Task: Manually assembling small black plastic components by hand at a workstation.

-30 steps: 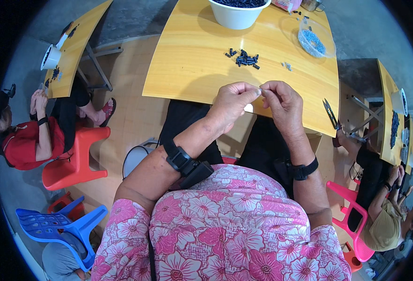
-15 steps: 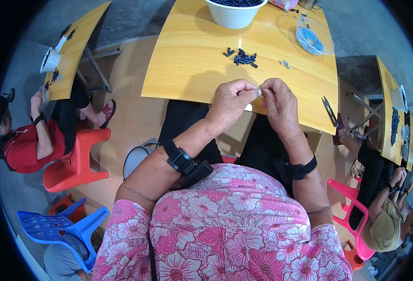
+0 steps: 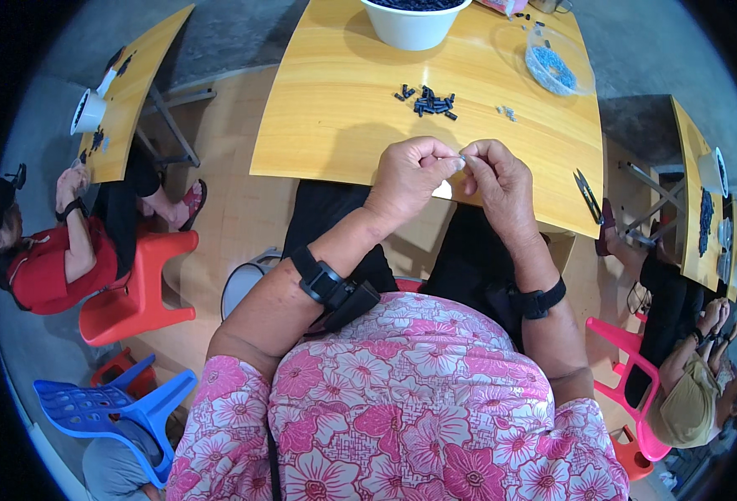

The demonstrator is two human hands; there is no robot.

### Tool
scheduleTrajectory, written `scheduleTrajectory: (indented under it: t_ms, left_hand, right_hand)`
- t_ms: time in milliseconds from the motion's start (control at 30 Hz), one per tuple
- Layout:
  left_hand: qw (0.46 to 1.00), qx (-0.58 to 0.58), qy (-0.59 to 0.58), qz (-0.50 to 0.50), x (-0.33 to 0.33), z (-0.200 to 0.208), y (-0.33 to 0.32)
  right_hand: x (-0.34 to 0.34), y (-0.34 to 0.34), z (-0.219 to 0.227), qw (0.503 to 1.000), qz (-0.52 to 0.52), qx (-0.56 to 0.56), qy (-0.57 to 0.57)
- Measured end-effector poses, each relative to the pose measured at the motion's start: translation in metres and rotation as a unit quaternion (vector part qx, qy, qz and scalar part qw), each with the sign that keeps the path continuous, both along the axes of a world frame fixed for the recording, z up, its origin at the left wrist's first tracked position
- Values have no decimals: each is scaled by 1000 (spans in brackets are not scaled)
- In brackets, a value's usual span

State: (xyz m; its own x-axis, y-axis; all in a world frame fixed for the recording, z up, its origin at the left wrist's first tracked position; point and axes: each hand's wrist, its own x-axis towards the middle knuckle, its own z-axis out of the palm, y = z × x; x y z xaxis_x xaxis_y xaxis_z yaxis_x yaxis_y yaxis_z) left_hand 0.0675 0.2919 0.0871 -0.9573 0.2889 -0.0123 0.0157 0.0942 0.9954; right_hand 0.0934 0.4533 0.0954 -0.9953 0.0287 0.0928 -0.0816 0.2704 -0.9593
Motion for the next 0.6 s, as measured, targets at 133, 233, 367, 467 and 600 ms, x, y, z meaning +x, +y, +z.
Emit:
scheduleTrajectory:
  t_ms: [133, 233, 367, 467, 600]
  left_hand:
    - [999, 17, -37, -10, -2, -4, 1]
    - [999, -19, -21, -18, -4, -3, -1]
    - [995, -71, 65, -6, -7, 1, -1]
    - [958, -159, 237, 16, -10, 6, -2]
    - [973, -119, 198, 19, -9, 4, -2]
  right_hand:
    - [-2, 2, 0, 1000, -1, 17, -8]
    - [-3, 5, -1, 998, 6, 63, 6]
    - [-5, 6, -7, 993, 20, 107, 41]
    - [-4, 5, -8, 992, 17, 126, 26]
    - [-5, 4, -8, 994, 4, 112, 10]
